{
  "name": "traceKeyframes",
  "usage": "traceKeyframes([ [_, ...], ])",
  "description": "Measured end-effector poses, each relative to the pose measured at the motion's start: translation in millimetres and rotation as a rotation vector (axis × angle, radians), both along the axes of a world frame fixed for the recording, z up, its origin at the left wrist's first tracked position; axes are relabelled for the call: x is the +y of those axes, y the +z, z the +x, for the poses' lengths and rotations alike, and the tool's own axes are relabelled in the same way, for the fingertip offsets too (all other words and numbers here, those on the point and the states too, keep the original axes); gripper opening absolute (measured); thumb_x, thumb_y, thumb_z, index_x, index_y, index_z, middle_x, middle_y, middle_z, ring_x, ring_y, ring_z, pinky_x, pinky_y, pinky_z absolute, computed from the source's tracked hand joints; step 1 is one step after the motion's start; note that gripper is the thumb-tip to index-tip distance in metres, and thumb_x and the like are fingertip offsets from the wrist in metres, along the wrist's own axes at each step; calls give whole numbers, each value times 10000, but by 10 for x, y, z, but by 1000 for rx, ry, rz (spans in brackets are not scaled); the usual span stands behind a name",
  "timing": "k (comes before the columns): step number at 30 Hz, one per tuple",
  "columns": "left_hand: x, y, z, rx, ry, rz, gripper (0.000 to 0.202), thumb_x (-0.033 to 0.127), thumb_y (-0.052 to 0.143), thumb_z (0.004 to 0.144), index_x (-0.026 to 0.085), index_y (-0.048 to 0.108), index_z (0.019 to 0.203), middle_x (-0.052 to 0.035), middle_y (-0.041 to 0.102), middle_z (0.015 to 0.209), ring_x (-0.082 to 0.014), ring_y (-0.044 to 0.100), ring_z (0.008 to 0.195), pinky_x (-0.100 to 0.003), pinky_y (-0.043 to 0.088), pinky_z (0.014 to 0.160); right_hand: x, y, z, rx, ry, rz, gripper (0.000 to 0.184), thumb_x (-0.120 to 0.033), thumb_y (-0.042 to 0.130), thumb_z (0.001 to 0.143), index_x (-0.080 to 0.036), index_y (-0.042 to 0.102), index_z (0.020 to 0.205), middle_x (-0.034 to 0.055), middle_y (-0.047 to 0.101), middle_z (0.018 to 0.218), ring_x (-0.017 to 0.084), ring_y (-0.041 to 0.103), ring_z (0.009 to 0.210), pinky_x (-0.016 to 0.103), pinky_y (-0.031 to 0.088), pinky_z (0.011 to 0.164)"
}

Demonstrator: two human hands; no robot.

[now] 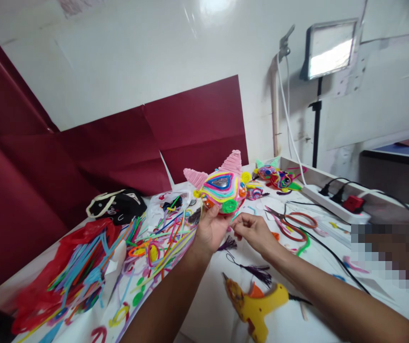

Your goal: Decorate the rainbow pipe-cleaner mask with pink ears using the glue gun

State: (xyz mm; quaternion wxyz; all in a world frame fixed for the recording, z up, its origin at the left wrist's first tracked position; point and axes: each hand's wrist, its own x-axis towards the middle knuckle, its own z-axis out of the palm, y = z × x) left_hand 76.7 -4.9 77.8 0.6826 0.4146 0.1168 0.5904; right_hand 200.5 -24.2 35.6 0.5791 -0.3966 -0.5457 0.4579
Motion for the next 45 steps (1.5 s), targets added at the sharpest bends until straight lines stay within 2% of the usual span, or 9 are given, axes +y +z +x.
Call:
traceKeyframes([
  [9, 1, 9, -12, 4, -8, 9, 488, 270, 743, 742, 305, 597, 1207, -35, 673, 1254, -286, 525, 1288, -479, 437, 1041, -23, 10, 2, 27, 23, -17, 63, -264, 605, 651, -206, 622, 635, -51, 549, 474, 116, 498, 460, 249, 390, 486],
  [17, -12, 37, -4, 21, 5, 3, 477, 291, 751, 724, 292, 613, 1180, -50, 670, 1254, -306, 513, 1293, -523, 417, 1052, -32, 15, 29, 40, 26, -41, 56, -260, 606, 643, -207, 623, 646, -45, 566, 485, 122, 509, 465, 254, 400, 491],
  [25, -23, 46, -4, 14, 11, -13, 489, 287, 757, 718, 299, 609, 1185, -40, 672, 1252, -293, 510, 1296, -477, 435, 1035, -25, 18, -3, 49, 51, -65, 109, -294, 582, 675, -201, 635, 651, -22, 617, 530, 121, 519, 452, 260, 417, 486],
  [31, -23, 25, 7, -7, 17, 8, 497, 273, 744, 734, 329, 603, 1207, -27, 676, 1242, -282, 522, 1287, -455, 445, 1027, -43, 40, -39, 41, 38, -69, 53, -223, 572, 618, -199, 616, 599, -27, 608, 543, 110, 523, 457, 242, 389, 469],
  [36, -21, -3, 12, -29, 1, 8, 492, 242, 746, 733, 307, 612, 1202, -36, 683, 1237, -273, 540, 1264, -443, 454, 1015, -36, 21, -40, 45, 17, -80, 87, -274, 614, 617, -194, 613, 581, -27, 592, 492, 105, 489, 436, 240, 370, 457],
  [45, -29, 4, 14, -13, -16, -14, 451, 245, 745, 733, 277, 628, 1167, -47, 687, 1237, -294, 506, 1309, -485, 416, 1063, -44, 24, -41, 49, 0, -91, 109, -297, 634, 604, -189, 628, 591, -21, 606, 487, 104, 487, 422, 240, 372, 444],
])
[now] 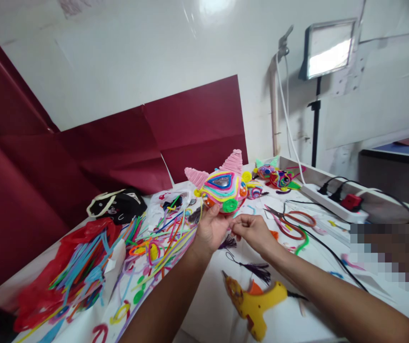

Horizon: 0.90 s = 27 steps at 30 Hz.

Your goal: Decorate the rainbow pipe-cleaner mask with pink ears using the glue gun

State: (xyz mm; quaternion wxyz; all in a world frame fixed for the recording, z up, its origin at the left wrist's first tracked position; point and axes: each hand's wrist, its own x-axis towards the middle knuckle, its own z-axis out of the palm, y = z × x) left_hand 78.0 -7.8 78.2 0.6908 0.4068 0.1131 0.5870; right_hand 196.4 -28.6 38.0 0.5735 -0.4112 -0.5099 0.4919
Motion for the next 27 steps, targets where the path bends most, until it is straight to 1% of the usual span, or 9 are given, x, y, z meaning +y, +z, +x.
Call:
traceKeyframes([
  [6, -17, 17, 17, 5, 10, 7, 470, 237, 745, 728, 270, 620, 1179, -57, 673, 1263, -306, 492, 1324, -515, 409, 1068, 1, -1, -5, -5, -13, 1, 116, -307, 623, 607, -194, 622, 580, -24, 601, 479, 107, 495, 422, 239, 376, 441],
  [13, -11, -3, 8, 9, 3, -4, 468, 236, 748, 725, 274, 622, 1174, -53, 676, 1258, -302, 475, 1339, -506, 411, 1071, 10, -28, -15, -36, -39, 5, 125, -305, 619, 626, -198, 606, 563, -29, 585, 460, 108, 486, 417, 239, 362, 442],
  [19, -7, -6, 0, 6, 5, -4, 454, 230, 736, 734, 271, 625, 1173, -52, 675, 1257, -300, 498, 1316, -515, 405, 1076, 24, -64, -13, -64, -60, 14, 127, -300, 618, 643, -198, 594, 570, -29, 579, 460, 109, 470, 426, 243, 353, 454],
  [23, -7, -5, -16, -10, -10, 9, 470, 226, 726, 751, 277, 612, 1204, -49, 675, 1253, -285, 513, 1300, -513, 401, 1082, 0, -43, -5, -62, -45, 27, 128, -300, 607, 645, -199, 588, 569, -32, 573, 464, 103, 455, 431, 240, 349, 459],
  [27, -10, -9, -34, -3, -2, 6, 501, 236, 733, 747, 288, 600, 1227, -44, 659, 1281, -292, 505, 1307, -518, 405, 1077, -32, -15, 1, -55, -33, 26, 125, -307, 605, 641, -203, 583, 574, -35, 571, 465, 104, 455, 431, 239, 346, 454],
])
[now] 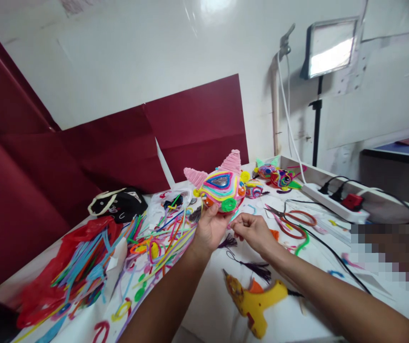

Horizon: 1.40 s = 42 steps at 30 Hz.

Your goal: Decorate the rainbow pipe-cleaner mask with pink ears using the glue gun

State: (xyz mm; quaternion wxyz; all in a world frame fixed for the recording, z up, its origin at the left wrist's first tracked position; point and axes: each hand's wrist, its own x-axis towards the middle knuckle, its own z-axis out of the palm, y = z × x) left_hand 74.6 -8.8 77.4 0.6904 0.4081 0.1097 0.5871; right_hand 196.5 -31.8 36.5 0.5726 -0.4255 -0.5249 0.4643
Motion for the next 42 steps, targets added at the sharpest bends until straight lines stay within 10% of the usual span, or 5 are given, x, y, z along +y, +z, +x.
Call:
traceKeyframes([
  [17, 8, 29, -144, -18, 52, -74, 487, 295, 775, 704, 282, 641, 1172, -46, 653, 1302, -318, 458, 1352, -545, 365, 1113, 5, -38, 149, 0, 66, 12, 137, -259, 504, 690, -222, 552, 568, -36, 551, 469, 120, 481, 450, 263, 398, 511],
  [24, 20, 72, -143, -4, 53, -50, 489, 340, 767, 717, 291, 635, 1185, -47, 645, 1311, -317, 442, 1365, -539, 364, 1118, 70, -42, -3, 45, 134, 66, 250, -323, 619, 655, -199, 639, 870, -36, 589, 632, 126, 511, 538, 266, 434, 537],
  [42, -20, 46, -102, 11, 34, -30, 463, 325, 777, 690, 300, 654, 1136, -36, 687, 1230, -314, 466, 1342, -521, 367, 1108, 86, -76, -74, -88, 94, 133, 150, -297, 590, 733, -206, 581, 614, -63, 470, 512, 102, 410, 482, 241, 327, 497],
])
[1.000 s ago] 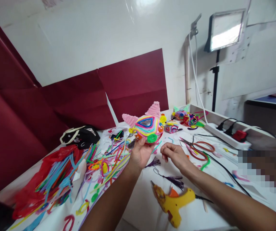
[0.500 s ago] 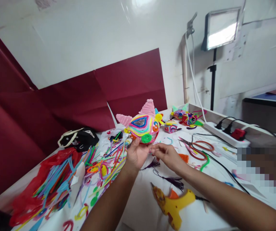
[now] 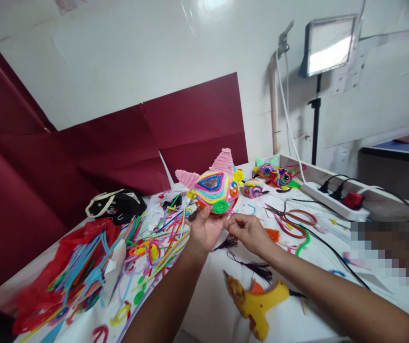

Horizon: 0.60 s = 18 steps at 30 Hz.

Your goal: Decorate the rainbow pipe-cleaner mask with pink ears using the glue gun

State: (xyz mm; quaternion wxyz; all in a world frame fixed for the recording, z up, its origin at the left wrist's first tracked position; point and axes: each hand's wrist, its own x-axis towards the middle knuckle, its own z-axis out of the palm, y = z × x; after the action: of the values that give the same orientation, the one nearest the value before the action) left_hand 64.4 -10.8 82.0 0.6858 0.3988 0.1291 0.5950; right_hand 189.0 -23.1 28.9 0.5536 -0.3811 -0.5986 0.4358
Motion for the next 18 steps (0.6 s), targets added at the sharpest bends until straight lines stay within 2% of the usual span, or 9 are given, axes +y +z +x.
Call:
traceKeyframes([
  [5, 0, -8, -57, -4, 16, -20, 484, 340, 790, 681, 284, 651, 1141, -48, 676, 1252, -326, 449, 1355, -526, 367, 1104, -71, 7, 52, -7, 2, -17, 111, -266, 582, 710, -205, 599, 619, -58, 492, 512, 104, 419, 483, 241, 327, 491],
  [11, -3, -50, -123, -26, 35, -30, 529, 336, 807, 672, 284, 639, 1171, -51, 674, 1257, -329, 469, 1336, -540, 385, 1092, -135, 57, 256, 22, -36, -73, 180, -335, 646, 700, -206, 596, 584, -34, 541, 493, 121, 454, 477, 257, 358, 488],
  [13, -5, -61, -130, -26, 44, -35, 533, 329, 801, 679, 285, 634, 1183, -54, 680, 1245, -333, 481, 1326, -543, 393, 1084, -160, 102, 326, 56, -67, -76, 185, -356, 674, 696, -205, 621, 605, -14, 586, 570, 130, 497, 538, 261, 389, 521],
  [15, -6, -73, -130, -28, 43, -33, 540, 321, 790, 689, 295, 623, 1202, -50, 674, 1253, -330, 483, 1327, -538, 392, 1089, -187, 151, 366, 104, -99, -82, 205, -387, 696, 696, -202, 629, 636, 16, 643, 737, 130, 527, 608, 262, 417, 556],
  [18, -4, -91, -120, -35, 35, -25, 560, 320, 781, 700, 316, 603, 1232, -37, 646, 1304, -314, 464, 1348, -524, 369, 1111, -208, 209, 348, 192, -95, -133, 277, -423, 728, 678, -208, 615, 810, 38, 657, 893, 122, 554, 622, 258, 443, 550],
])
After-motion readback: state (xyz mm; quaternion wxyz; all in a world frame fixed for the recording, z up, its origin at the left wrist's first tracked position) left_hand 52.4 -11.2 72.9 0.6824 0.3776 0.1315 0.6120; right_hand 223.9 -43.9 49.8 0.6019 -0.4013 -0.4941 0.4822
